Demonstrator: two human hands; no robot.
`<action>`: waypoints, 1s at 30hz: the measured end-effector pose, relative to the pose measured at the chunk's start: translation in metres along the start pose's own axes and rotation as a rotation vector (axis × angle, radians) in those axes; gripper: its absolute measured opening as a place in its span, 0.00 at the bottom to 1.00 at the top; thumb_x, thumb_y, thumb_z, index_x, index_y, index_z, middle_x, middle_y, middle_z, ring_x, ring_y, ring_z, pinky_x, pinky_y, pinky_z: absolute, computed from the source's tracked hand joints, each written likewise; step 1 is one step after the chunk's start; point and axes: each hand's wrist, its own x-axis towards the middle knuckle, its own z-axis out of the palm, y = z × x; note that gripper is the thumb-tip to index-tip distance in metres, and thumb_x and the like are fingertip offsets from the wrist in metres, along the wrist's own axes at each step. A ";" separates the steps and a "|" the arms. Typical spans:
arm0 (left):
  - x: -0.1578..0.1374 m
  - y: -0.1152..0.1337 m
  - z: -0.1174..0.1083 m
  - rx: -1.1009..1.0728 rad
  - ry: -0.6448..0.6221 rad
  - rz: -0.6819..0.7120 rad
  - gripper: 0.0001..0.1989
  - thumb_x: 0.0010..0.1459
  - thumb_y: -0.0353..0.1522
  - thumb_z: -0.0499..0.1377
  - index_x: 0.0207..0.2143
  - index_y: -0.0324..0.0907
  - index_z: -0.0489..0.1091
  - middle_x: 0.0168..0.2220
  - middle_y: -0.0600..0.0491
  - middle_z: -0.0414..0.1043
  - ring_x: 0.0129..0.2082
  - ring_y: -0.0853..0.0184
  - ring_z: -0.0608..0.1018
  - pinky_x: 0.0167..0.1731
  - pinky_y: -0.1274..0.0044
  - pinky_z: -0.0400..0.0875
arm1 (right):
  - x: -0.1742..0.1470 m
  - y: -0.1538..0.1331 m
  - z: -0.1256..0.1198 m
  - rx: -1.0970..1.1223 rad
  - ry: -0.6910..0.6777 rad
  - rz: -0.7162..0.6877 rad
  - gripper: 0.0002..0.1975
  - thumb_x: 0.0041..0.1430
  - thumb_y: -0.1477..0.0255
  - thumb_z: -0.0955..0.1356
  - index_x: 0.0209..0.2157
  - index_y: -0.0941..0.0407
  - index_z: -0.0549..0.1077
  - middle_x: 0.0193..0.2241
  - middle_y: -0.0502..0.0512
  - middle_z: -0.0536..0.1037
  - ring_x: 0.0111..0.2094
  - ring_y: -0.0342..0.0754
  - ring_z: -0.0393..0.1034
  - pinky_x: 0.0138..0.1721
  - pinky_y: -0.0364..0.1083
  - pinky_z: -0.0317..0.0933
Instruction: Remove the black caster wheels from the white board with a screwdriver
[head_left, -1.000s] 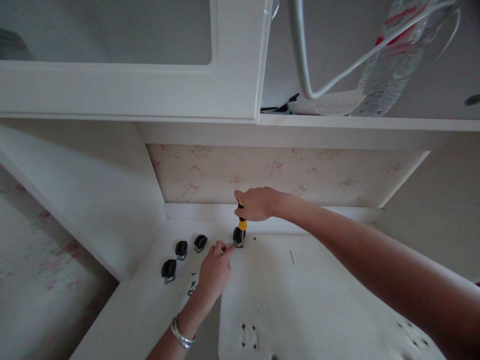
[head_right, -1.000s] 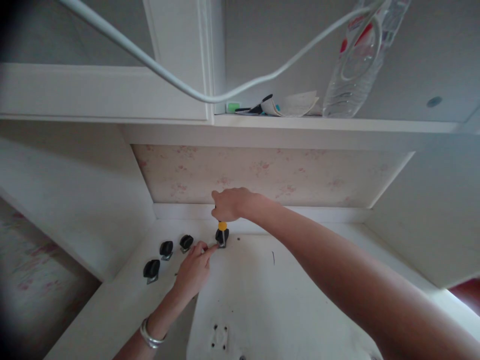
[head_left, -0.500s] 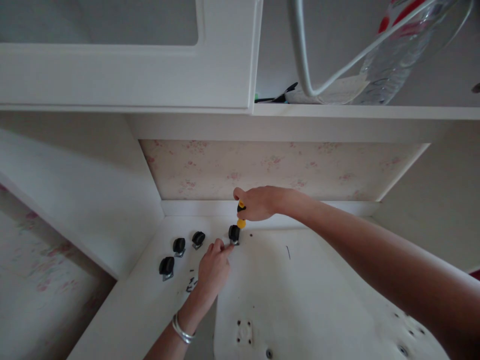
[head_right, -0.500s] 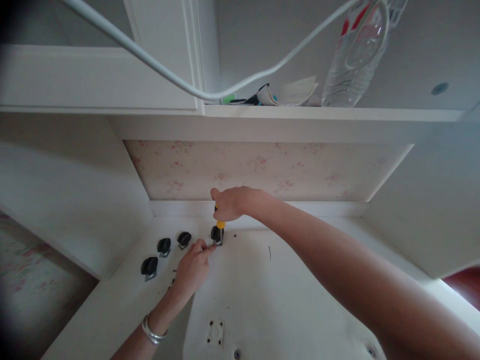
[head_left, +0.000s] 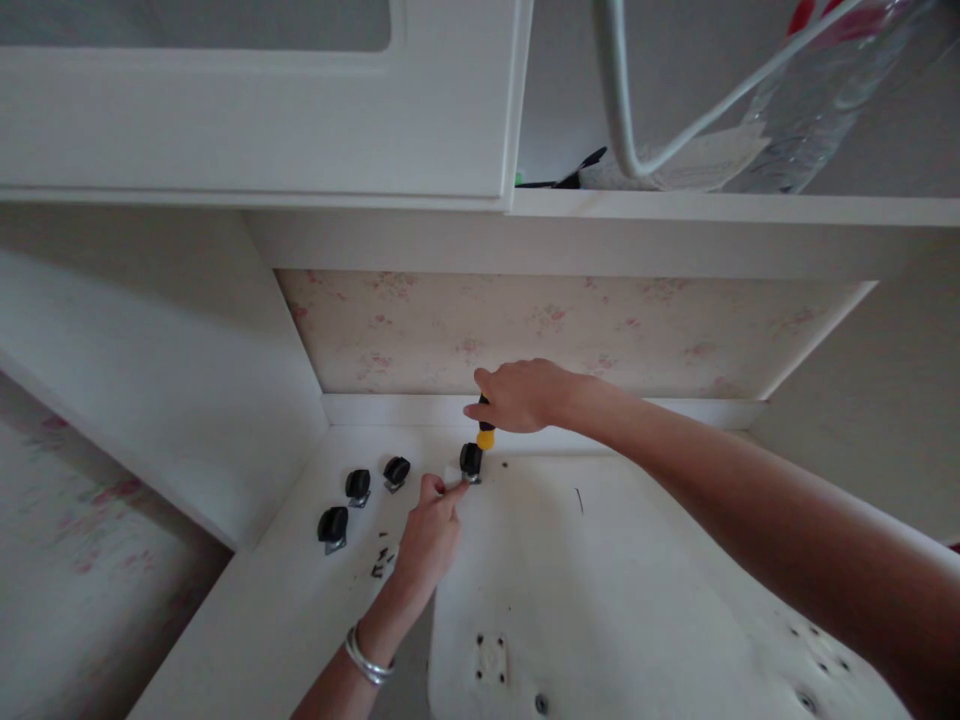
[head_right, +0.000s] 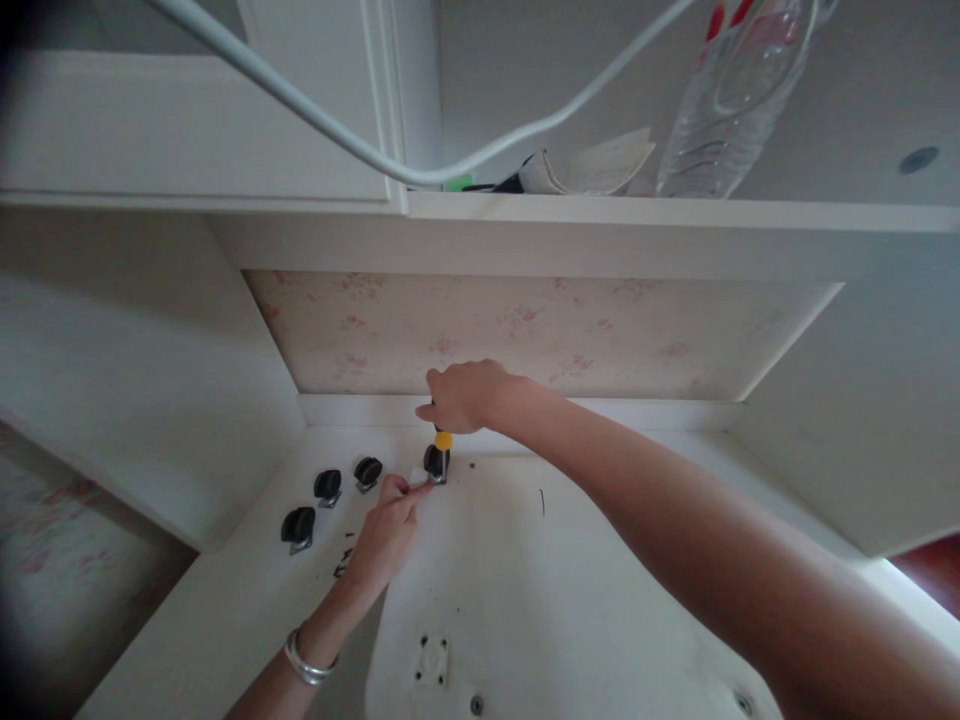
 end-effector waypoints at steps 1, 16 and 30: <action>0.001 0.001 0.000 -0.004 0.000 0.001 0.25 0.63 0.25 0.44 0.53 0.53 0.71 0.42 0.52 0.60 0.31 0.72 0.73 0.40 0.79 0.66 | 0.000 0.000 -0.001 0.003 0.007 0.004 0.30 0.60 0.52 0.55 0.53 0.59 0.66 0.44 0.71 0.76 0.44 0.65 0.71 0.37 0.57 0.62; 0.004 0.003 0.003 -0.006 -0.001 -0.008 0.24 0.62 0.24 0.44 0.53 0.51 0.72 0.41 0.52 0.61 0.31 0.71 0.73 0.39 0.78 0.66 | -0.005 -0.002 0.000 -0.005 0.002 0.004 0.28 0.60 0.53 0.57 0.52 0.57 0.67 0.43 0.70 0.77 0.44 0.65 0.72 0.37 0.56 0.63; 0.002 0.008 -0.001 0.022 0.006 0.003 0.24 0.62 0.23 0.45 0.53 0.48 0.71 0.42 0.50 0.63 0.32 0.71 0.74 0.39 0.78 0.67 | -0.011 -0.006 0.005 0.005 0.036 -0.088 0.27 0.61 0.53 0.58 0.56 0.53 0.63 0.43 0.64 0.78 0.42 0.61 0.74 0.36 0.54 0.63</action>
